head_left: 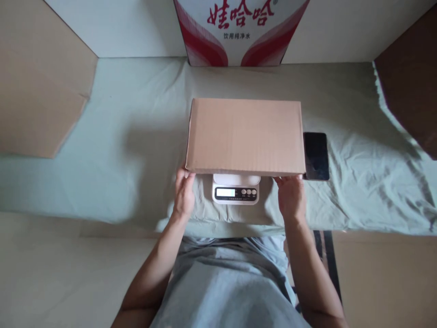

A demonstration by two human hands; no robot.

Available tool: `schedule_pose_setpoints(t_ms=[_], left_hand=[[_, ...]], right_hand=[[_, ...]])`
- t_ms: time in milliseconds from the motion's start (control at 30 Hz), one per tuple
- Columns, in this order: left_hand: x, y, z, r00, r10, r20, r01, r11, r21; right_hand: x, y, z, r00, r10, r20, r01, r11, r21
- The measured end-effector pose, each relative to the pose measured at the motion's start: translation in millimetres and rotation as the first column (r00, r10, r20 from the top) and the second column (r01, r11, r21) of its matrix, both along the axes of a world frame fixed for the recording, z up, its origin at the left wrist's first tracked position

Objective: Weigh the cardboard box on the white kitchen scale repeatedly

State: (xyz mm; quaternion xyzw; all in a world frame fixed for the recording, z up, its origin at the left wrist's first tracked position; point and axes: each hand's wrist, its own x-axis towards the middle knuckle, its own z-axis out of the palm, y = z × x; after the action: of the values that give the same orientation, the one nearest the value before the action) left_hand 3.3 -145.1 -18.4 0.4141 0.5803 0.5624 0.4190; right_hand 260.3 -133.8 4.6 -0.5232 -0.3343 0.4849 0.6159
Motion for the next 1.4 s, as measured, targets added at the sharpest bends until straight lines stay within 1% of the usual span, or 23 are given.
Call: schedule_pose_setpoints(t_ms=[100, 167, 200, 300, 433, 500, 567, 633, 733, 833, 900, 933, 1000, 1133, 1233, 1400], left_hand=[[0, 4, -11.3, 0.996, 0.048, 0.074, -0.046, 0.999, -0.023], [0, 4, -11.8, 0.993, 0.063, 0.097, -0.060, 0.998, -0.032], [0, 4, -9.4, 0.993, 0.064, 0.099, -0.061, 0.997, -0.037], [-1, -1, 7.7, 0.994, 0.047, 0.103, -0.043, 0.998, -0.045], [1, -11, 37.2, 0.996, 0.034, 0.080, -0.039, 0.997, 0.060], [5, -13, 46.8, 0.999, 0.001, 0.041, -0.004, 0.996, 0.085], [10, -12, 52.6, 0.999, -0.050, -0.019, 0.052, 0.995, 0.079], [16, -8, 57.2, 0.995, -0.082, -0.058, 0.087, 0.992, 0.096], [22, 4, 67.1, 0.991, -0.114, -0.070, 0.123, 0.982, 0.142], [25, 22, 79.1, 0.988, -0.125, -0.090, 0.141, 0.968, 0.206], [26, 38, 82.9, 0.987, -0.123, -0.107, 0.146, 0.959, 0.244], [26, 46, 82.6, 0.986, -0.122, -0.113, 0.148, 0.956, 0.252], [26, 62, 77.0, 0.985, -0.124, -0.124, 0.152, 0.956, 0.252], [25, 86, 54.6, 0.983, -0.112, -0.149, 0.142, 0.966, 0.217], [24, 96, 39.5, 0.982, -0.094, -0.164, 0.124, 0.975, 0.182], [21, 103, 23.6, 0.980, -0.085, -0.179, 0.108, 0.986, 0.123]], right_hand=[[1, 2, -9.6, 0.997, -0.049, 0.056, 0.052, 0.997, -0.054], [1, 2, -12.6, 0.996, -0.067, 0.059, 0.070, 0.996, -0.049], [2, 3, -12.3, 0.997, -0.060, 0.045, 0.062, 0.997, -0.048], [3, 0, -3.9, 0.999, -0.032, -0.005, 0.032, 0.999, -0.022], [-1, -6, 16.4, 0.998, -0.061, -0.003, 0.061, 0.993, 0.104], [-5, -8, 24.2, 0.999, -0.037, 0.016, 0.035, 0.989, 0.144], [-10, -6, 29.3, 0.999, -0.008, 0.046, 0.000, 0.986, 0.169], [-14, -1, 33.2, 0.997, -0.007, 0.078, -0.008, 0.981, 0.195], [-16, 10, 40.9, 0.994, -0.039, 0.106, 0.011, 0.968, 0.251], [-15, 25, 50.1, 0.994, -0.018, 0.111, -0.014, 0.959, 0.283], [-13, 38, 53.4, 0.993, 0.011, 0.113, -0.043, 0.957, 0.286], [-11, 44, 53.4, 0.992, 0.018, 0.123, -0.052, 0.957, 0.284], [-8, 58, 49.9, 0.988, 0.022, 0.150, -0.062, 0.962, 0.267], [-4, 82, 33.4, 0.986, 0.044, 0.159, -0.080, 0.971, 0.224], [-6, 92, 21.0, 0.990, 0.063, 0.123, -0.091, 0.966, 0.243], [-10, 96, 7.7, 0.990, 0.111, 0.083, -0.127, 0.965, 0.228]])
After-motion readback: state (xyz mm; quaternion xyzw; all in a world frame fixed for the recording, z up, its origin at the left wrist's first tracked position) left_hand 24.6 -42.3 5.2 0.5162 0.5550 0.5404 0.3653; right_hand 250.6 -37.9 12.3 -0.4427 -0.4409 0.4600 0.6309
